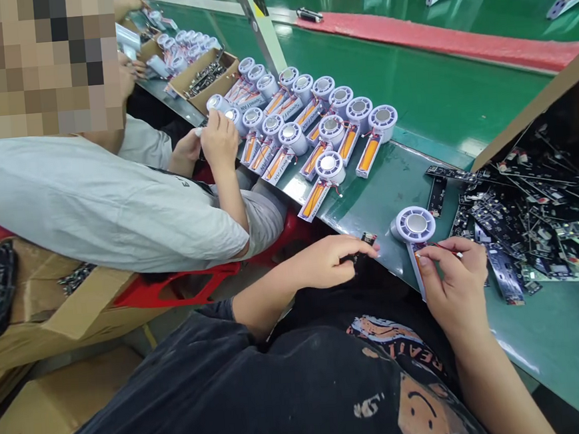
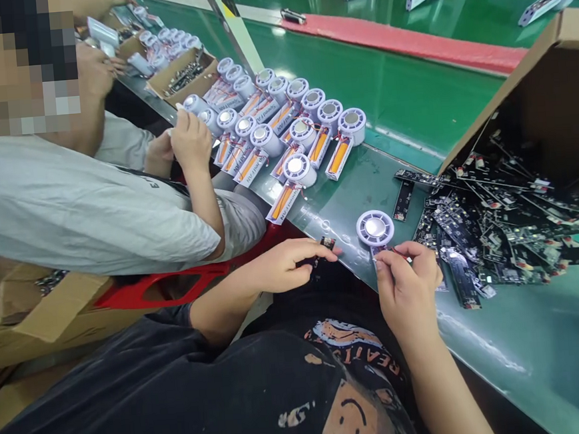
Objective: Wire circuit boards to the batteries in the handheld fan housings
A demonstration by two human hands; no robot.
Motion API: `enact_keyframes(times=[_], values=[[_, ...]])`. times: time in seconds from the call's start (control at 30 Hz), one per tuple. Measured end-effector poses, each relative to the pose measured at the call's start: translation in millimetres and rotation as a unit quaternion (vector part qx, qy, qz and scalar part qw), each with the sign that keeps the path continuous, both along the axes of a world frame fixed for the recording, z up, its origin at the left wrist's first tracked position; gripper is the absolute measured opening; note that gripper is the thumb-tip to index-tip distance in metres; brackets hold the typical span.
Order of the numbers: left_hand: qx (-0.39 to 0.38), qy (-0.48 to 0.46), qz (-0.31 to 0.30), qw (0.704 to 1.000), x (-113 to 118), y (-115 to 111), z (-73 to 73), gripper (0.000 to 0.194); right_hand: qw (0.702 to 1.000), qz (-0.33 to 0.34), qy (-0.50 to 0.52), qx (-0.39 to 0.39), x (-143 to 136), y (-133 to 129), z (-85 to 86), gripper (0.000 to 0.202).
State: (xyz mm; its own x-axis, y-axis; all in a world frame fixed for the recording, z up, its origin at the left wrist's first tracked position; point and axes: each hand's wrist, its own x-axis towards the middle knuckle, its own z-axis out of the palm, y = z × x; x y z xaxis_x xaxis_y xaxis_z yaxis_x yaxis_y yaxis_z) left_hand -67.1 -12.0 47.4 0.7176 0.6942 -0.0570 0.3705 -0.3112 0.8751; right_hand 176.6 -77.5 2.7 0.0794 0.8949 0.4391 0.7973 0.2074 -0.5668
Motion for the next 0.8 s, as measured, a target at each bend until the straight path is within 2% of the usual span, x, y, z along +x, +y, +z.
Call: enact_keyframes(times=[0.1,0.17,0.23,0.3,0.4,0.47,0.8], values=[[-0.088,-0.036,0.042,0.995,12,-8,-3.8,0.018,0.999,-0.01,-0.036,-0.003,-3,-1,2.6,0.017],[-0.109,-0.052,0.089,0.989,21,-13,-7.4,0.023,0.998,-0.02,-0.058,-0.005,-5,-2,5.1,0.017],[-0.093,-0.042,0.1,0.99,29,-17,-9.7,0.044,0.997,-0.023,-0.075,-0.007,-7,-3,7.7,0.017],[-0.064,-0.012,0.08,0.995,36,-17,-10.7,0.052,0.996,-0.02,-0.085,-0.008,-9,-3,9.8,0.016],[-0.007,0.028,0.057,0.998,46,-14,-11.6,0.043,0.994,-0.022,-0.104,-0.006,-11,-3,11.3,0.015],[0.015,0.031,0.045,0.998,52,-13,-12.7,0.044,0.993,-0.027,-0.117,-0.005,-11,-4,11.5,0.015],[0.059,0.027,0.036,0.997,54,-14,-15.7,0.046,0.989,-0.045,-0.142,0.018,-16,-6,13.9,0.018]])
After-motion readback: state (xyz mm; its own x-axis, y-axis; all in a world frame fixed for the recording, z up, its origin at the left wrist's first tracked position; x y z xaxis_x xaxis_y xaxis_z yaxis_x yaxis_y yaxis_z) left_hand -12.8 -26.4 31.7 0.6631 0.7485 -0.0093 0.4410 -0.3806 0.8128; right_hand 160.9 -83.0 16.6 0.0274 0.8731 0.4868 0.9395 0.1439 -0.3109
